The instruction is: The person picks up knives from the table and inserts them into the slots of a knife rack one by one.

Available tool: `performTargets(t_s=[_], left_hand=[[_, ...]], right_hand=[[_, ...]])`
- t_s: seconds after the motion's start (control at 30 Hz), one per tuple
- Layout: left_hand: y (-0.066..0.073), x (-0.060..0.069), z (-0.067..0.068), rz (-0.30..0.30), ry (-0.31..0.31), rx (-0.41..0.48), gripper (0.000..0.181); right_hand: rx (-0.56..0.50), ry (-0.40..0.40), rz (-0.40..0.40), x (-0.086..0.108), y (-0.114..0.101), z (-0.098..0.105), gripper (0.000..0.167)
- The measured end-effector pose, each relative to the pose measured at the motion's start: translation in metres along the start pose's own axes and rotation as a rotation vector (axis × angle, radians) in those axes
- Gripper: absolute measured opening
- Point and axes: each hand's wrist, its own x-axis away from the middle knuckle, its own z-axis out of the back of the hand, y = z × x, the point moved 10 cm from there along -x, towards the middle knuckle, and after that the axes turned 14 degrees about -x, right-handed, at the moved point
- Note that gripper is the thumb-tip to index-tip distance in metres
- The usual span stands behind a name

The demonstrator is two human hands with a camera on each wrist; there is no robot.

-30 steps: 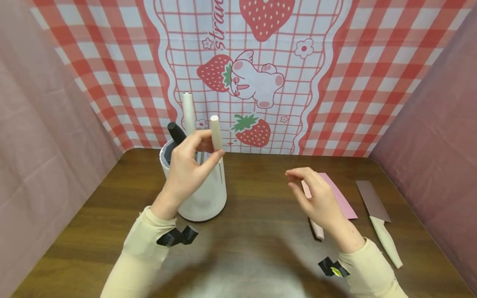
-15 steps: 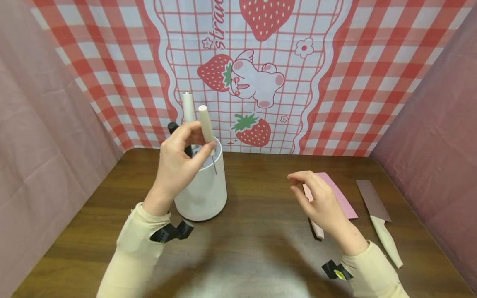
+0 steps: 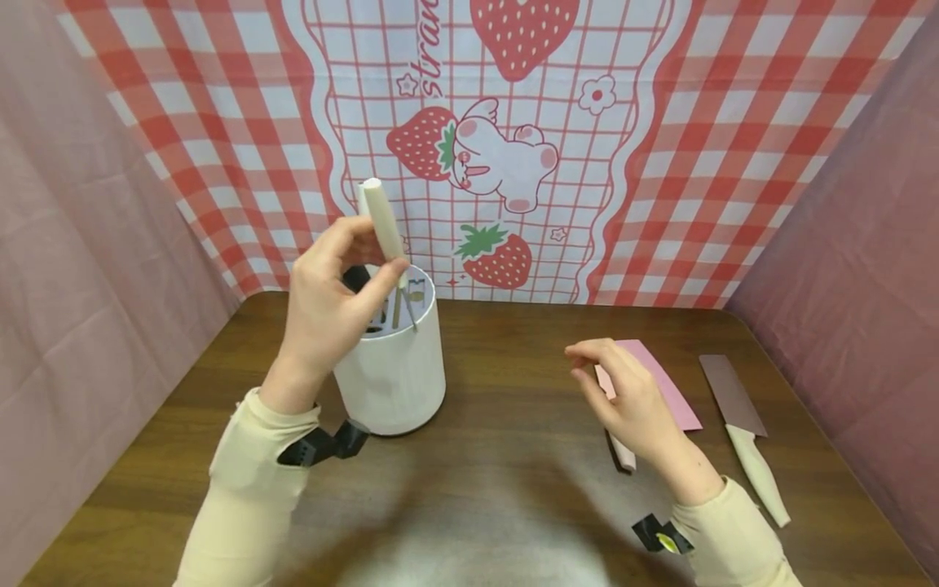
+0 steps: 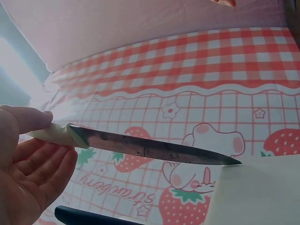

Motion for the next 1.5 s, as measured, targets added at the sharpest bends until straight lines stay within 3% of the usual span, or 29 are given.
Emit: performTargets(t_s=[0.23, 0.47, 0.63, 0.8, 1.03, 1.1, 1.23, 1.33, 1.5], left_hand=[[0.003, -0.009, 0.006, -0.039, 0.009, -0.007, 0.029], [-0.007, -0.014, 0.006, 0.043, -0.015, 0.116, 0.03], [-0.017, -0.017, 0.007, 0.103, -0.007, 0.143, 0.029], [-0.022, -0.023, 0.011, 0.106, 0.01, 0.162, 0.027], [-0.026, -0.03, 0.015, 0.104, 0.0, 0.121, 0.028], [-0.028, -0.031, 0.015, 0.126, -0.01, 0.104, 0.028], [-0.035, -0.033, 0.013, 0.187, -0.033, 0.069, 0.029], [-0.041, -0.034, 0.012, 0.225, -0.05, 0.044, 0.03], [-0.047, -0.035, 0.01, 0.259, -0.063, 0.017, 0.03]], right_hand=[[0.001, -0.002, -0.011, 0.001, 0.001, -0.001, 0.033], [-0.002, -0.008, -0.019, 0.002, 0.002, -0.002, 0.033], [-0.005, -0.009, -0.02, 0.003, 0.003, -0.003, 0.033], [-0.009, -0.033, -0.016, 0.006, 0.004, -0.004, 0.033], [0.015, -0.099, -0.04, 0.014, 0.008, -0.005, 0.034], [0.025, -0.119, -0.061, 0.017, 0.011, -0.004, 0.034], [0.038, -0.154, -0.101, 0.022, 0.016, -0.003, 0.017], [0.054, -0.164, -0.117, 0.026, 0.018, -0.002, 0.025], [0.066, -0.164, -0.132, 0.032, 0.021, 0.001, 0.024]])
